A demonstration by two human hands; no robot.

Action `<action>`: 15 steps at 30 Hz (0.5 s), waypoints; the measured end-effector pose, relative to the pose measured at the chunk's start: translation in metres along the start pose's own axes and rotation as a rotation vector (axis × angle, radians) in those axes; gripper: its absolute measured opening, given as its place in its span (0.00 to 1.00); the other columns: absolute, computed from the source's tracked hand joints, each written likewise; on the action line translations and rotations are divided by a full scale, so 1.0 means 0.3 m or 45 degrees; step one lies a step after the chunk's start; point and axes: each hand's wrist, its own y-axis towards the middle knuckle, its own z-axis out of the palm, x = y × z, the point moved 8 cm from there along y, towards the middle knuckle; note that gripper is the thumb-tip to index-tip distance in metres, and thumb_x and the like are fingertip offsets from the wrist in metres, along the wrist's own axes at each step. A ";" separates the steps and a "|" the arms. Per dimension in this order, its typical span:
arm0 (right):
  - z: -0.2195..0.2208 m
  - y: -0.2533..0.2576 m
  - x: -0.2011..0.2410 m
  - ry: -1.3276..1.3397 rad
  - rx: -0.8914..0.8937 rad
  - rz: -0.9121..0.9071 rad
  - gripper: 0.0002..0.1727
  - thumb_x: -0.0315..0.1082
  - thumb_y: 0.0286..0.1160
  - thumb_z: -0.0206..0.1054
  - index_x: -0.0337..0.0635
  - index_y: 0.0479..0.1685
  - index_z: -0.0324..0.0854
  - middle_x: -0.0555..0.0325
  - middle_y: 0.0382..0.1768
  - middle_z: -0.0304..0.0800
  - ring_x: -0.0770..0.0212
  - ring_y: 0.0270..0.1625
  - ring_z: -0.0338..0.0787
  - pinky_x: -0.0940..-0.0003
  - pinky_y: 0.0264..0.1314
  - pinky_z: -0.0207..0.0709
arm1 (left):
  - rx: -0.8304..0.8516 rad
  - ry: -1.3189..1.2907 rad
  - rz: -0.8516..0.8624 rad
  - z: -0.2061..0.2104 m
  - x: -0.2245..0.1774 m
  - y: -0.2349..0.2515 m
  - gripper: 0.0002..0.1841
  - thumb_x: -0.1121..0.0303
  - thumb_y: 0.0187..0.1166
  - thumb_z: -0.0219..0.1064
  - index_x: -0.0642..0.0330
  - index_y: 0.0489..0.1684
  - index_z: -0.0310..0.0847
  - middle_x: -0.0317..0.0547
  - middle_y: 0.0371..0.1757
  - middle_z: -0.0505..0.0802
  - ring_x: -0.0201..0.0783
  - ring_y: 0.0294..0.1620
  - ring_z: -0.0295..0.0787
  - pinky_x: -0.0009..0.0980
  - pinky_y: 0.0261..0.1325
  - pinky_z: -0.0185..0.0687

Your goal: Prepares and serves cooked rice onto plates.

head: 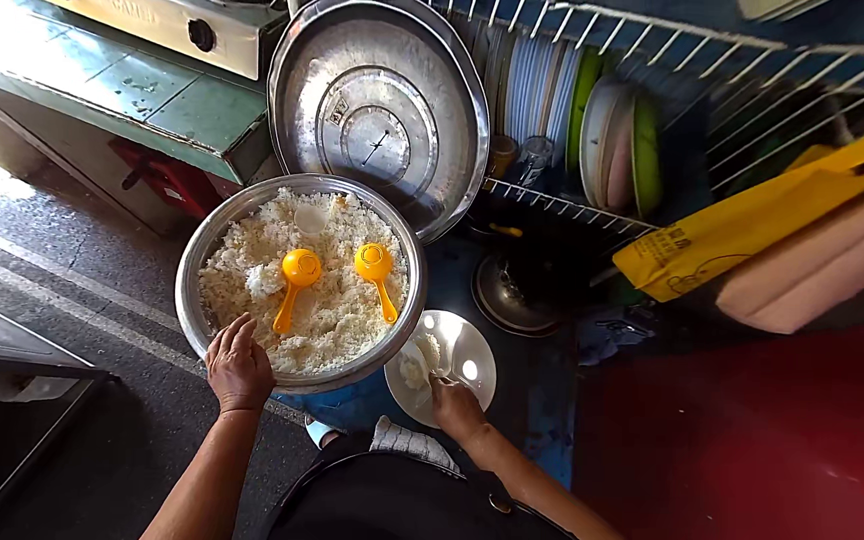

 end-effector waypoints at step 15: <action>-0.148 -0.040 -0.049 -0.031 -0.142 0.151 0.24 0.31 0.88 0.49 0.42 0.79 0.78 0.41 0.65 0.89 0.41 0.67 0.89 0.44 0.70 0.78 | -0.030 0.012 0.027 -0.001 -0.002 0.009 0.21 0.77 0.78 0.49 0.70 0.58 0.89 0.60 0.69 0.90 0.67 0.73 0.83 0.66 0.76 0.68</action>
